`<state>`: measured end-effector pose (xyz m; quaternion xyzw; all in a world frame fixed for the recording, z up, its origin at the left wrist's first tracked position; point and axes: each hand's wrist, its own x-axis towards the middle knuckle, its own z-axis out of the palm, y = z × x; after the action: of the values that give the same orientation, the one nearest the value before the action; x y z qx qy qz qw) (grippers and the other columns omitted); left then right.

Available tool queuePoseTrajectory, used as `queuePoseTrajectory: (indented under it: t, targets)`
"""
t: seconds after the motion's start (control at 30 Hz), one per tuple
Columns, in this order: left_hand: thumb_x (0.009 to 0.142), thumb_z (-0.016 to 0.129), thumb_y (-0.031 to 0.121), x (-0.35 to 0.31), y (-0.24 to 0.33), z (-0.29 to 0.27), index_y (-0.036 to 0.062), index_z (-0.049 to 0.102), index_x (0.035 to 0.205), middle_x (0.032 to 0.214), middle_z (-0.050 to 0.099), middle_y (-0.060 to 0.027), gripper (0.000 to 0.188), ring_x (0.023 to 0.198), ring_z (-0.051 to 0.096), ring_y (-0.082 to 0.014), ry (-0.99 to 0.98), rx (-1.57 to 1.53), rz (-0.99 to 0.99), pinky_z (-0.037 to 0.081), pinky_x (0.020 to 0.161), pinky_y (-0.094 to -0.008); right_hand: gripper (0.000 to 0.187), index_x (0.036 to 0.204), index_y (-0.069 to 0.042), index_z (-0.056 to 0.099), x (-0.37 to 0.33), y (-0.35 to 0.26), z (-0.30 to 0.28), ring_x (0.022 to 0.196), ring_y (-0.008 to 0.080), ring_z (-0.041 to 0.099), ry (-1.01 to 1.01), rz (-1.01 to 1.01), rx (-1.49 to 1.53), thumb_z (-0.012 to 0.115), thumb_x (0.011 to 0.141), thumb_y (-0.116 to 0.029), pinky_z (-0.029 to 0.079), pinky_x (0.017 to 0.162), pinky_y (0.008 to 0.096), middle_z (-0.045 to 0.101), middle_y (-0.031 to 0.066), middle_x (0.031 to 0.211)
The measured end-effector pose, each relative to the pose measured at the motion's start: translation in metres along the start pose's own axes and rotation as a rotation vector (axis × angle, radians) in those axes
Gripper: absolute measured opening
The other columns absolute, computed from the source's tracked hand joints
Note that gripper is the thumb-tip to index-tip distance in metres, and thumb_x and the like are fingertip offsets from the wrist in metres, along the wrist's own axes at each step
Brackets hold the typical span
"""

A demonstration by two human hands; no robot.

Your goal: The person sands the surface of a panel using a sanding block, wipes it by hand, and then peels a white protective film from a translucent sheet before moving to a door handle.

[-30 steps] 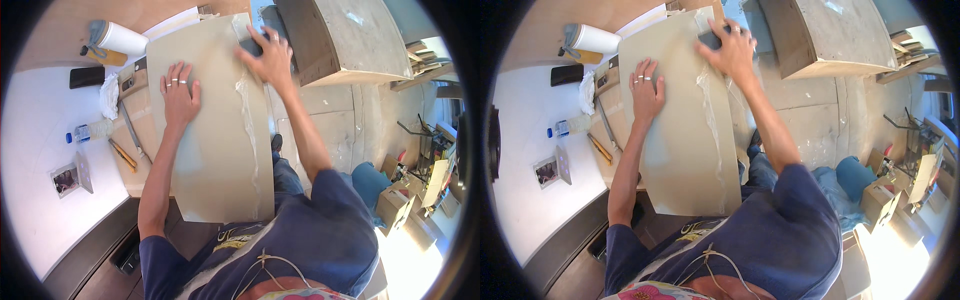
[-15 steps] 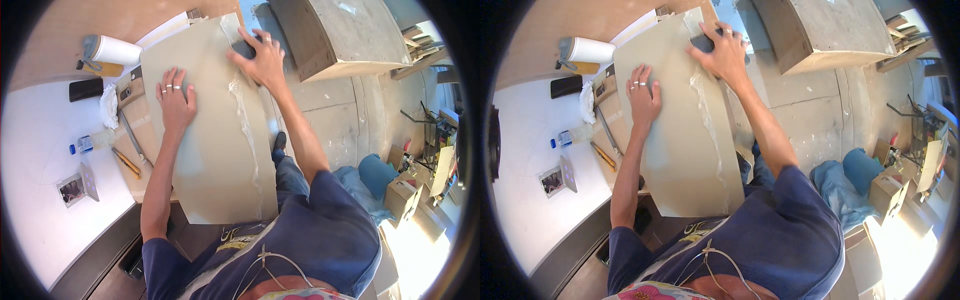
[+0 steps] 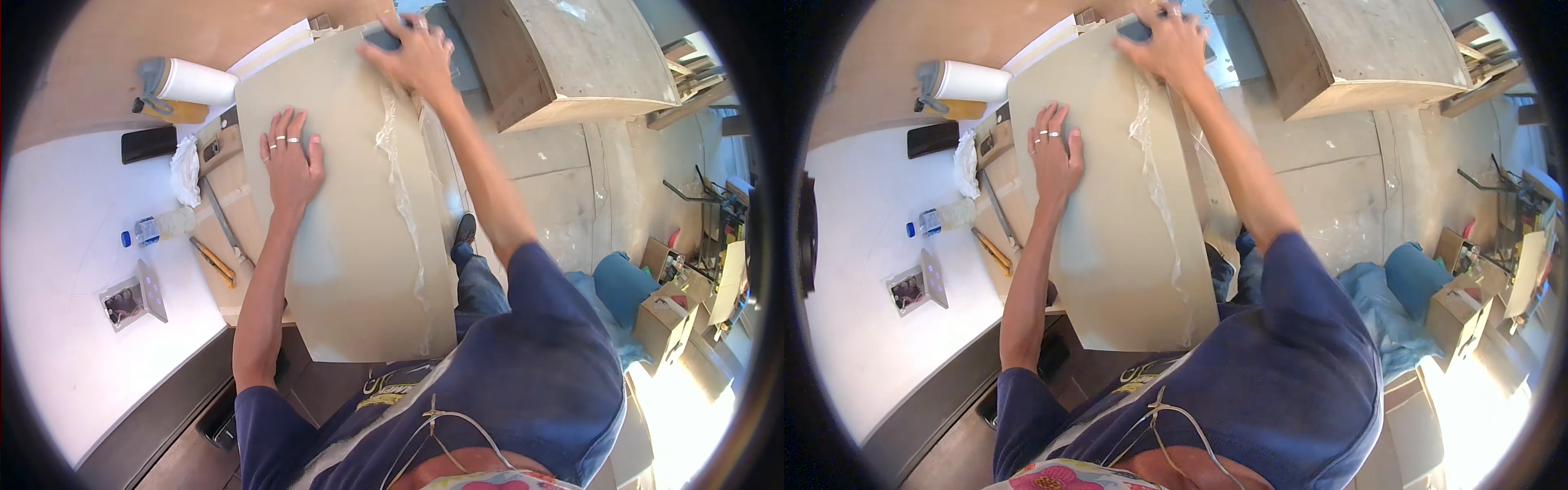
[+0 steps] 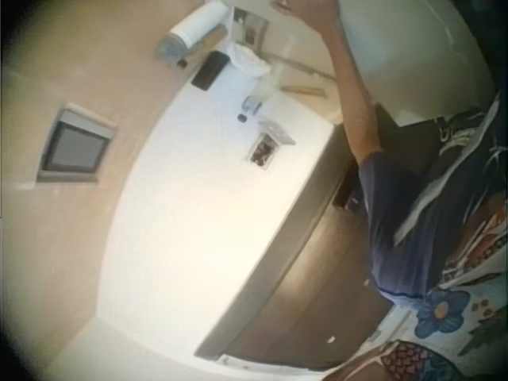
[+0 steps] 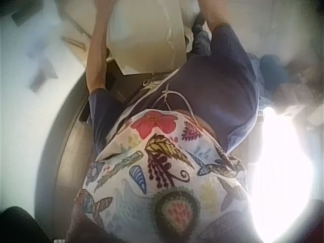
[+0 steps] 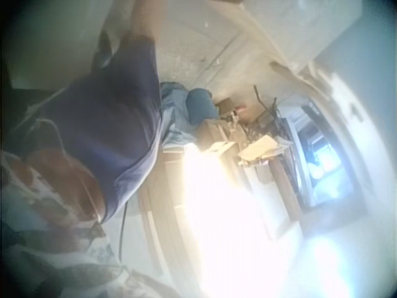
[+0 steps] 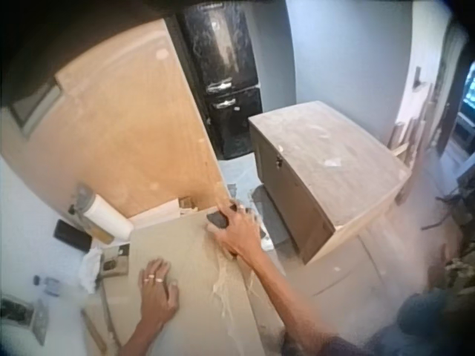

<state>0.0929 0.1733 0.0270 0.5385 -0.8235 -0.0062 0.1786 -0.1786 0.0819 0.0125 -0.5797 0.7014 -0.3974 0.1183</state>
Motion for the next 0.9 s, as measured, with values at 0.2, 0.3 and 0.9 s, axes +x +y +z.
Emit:
queuePoseTrajectory:
  t: [0.2, 0.3, 0.9]
  targets:
    - [0.099, 0.057, 0.022, -0.006, -0.008, 0.005, 0.0097, 0.052, 0.145, 0.157, 0.045, -0.0119, 0.047, 0.150, 0.034, -0.0329, -0.009, 0.000, -0.026, 0.016, 0.124, -0.0564, 0.076, 0.140, -0.026, 0.066, -0.006, 0.001, 0.007, 0.126, 0.0455, 0.055, 0.019, -0.023, -0.001, 0.070, 0.078, -0.070, 0.040, 0.105, 0.0618, 0.059, 0.0186, 0.143]
    - [0.099, 0.058, 0.023, -0.008, -0.012, 0.005, 0.0105, 0.052, 0.144, 0.157, 0.046, -0.0114, 0.048, 0.150, 0.034, -0.0329, 0.014, -0.006, -0.035, 0.016, 0.124, -0.0573, 0.074, 0.134, -0.026, 0.071, -0.058, -0.002, -0.009, 0.129, 0.0485, 0.051, 0.010, -0.011, 0.057, 0.075, 0.073, -0.068, 0.036, 0.106, 0.0649, 0.057, 0.0181, 0.146]
    - [0.099, 0.057, 0.021, 0.007, 0.004, 0.004, 0.0099, 0.052, 0.144, 0.155, 0.047, -0.0120, 0.047, 0.149, 0.036, -0.0325, -0.003, -0.016, 0.013, 0.017, 0.124, -0.0564, 0.078, 0.145, -0.016, 0.060, 0.049, -0.003, -0.011, 0.131, 0.0463, 0.055, -0.090, 0.029, 0.068, 0.062, 0.086, -0.068, 0.042, 0.107, 0.0608, 0.058, 0.0229, 0.144]
